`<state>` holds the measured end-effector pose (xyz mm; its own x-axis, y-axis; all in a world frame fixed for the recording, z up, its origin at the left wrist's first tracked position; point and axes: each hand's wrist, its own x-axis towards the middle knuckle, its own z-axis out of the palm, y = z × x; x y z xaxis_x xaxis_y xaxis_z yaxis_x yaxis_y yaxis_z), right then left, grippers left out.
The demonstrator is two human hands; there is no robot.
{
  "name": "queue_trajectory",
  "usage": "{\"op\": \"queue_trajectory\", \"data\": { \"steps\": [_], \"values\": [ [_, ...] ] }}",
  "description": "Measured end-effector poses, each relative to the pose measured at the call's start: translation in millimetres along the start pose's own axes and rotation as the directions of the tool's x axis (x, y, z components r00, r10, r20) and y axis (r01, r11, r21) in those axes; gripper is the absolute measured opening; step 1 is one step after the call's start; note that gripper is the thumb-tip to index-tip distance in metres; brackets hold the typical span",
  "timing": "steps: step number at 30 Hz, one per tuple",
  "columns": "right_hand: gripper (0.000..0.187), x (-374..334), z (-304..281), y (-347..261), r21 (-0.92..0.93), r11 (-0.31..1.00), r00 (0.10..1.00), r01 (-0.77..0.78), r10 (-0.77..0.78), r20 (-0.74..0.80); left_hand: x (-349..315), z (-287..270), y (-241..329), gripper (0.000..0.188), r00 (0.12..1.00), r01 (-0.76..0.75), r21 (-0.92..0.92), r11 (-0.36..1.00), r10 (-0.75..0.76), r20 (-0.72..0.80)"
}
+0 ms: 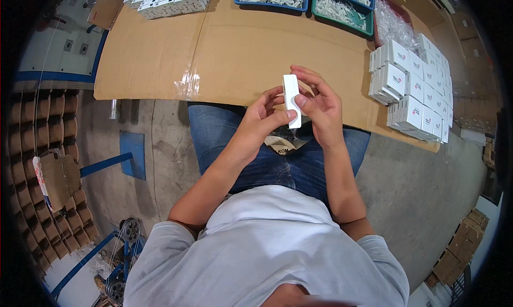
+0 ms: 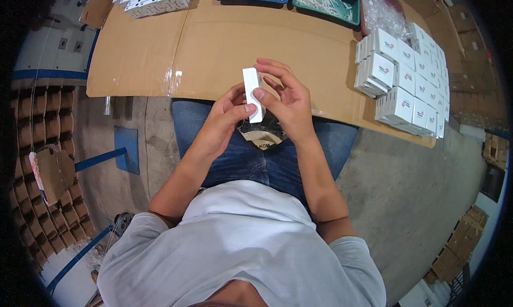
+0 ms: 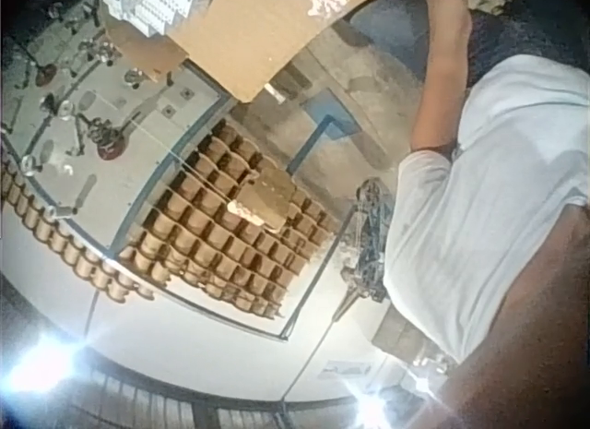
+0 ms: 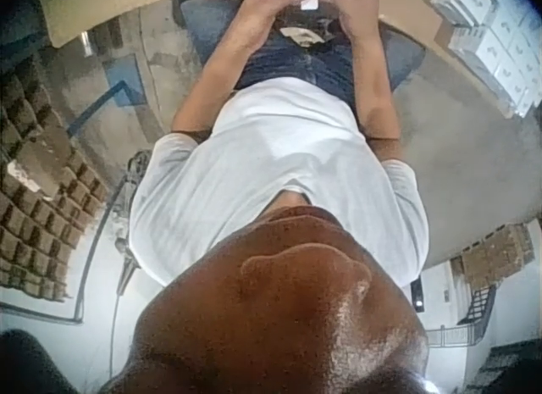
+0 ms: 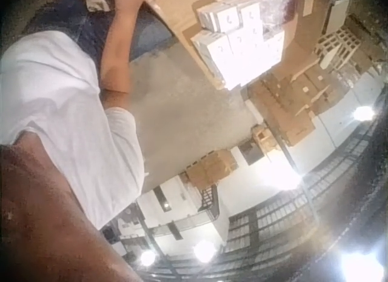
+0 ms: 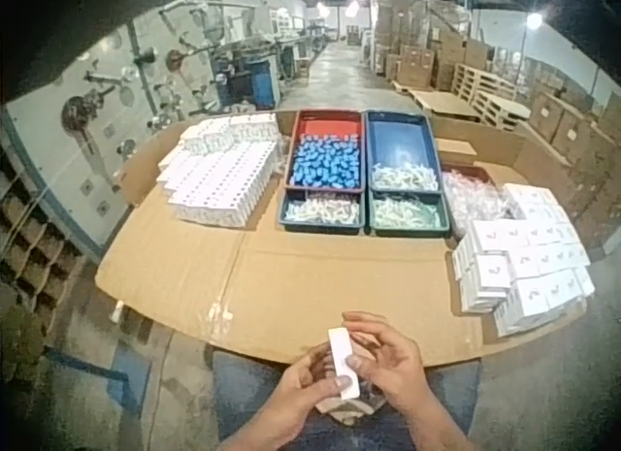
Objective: The recorder is picking various small components from plastic bins and packaging them into white cardboard boxes at a factory workstation.
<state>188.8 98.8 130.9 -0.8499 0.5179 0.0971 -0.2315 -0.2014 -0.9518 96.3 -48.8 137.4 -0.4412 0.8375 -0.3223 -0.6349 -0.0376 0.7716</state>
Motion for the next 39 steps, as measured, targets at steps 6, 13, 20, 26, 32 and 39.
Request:
{"op": "queue_trajectory", "data": {
  "steps": [6,13,20,26,32,39],
  "values": [
    [0.043,-1.2,-2.2,1.1,-0.004,1.0,1.0,0.004,-0.004,0.01,0.6,0.5,1.2,0.071,1.0,-0.004,0.008,1.0,0.004,0.014],
    [0.044,-0.9,-2.4,0.1,0.009,1.0,1.0,0.008,-0.008,0.019,1.2,1.0,3.4,0.075,1.0,-0.02,0.018,1.0,0.02,0.009],
    [0.046,-1.6,-2.4,-4.0,0.007,1.0,0.999,0.024,-0.024,0.041,1.3,0.4,7.1,0.078,0.997,-0.05,0.049,0.998,0.046,0.063],
    [0.049,-1.8,-4.8,-4.4,0.017,0.999,0.998,0.04,-0.041,0.049,1.3,1.7,5.1,0.084,0.995,-0.094,0.127,0.987,0.089,0.046],
    [0.051,-2.0,-3.5,-7.1,0.1,0.995,1.0,0.014,-0.016,0.015,4.4,-0.1,0.7,0.097,0.993,-0.106,0.176,0.979,0.095,0.069],
    [0.057,-2.0,-3.3,-6.3,0.093,0.996,0.999,0.008,-0.013,0.048,6.1,-0.7,-1.0,0.102,0.983,-0.177,0.227,0.958,0.158,0.098]
  ]
}}
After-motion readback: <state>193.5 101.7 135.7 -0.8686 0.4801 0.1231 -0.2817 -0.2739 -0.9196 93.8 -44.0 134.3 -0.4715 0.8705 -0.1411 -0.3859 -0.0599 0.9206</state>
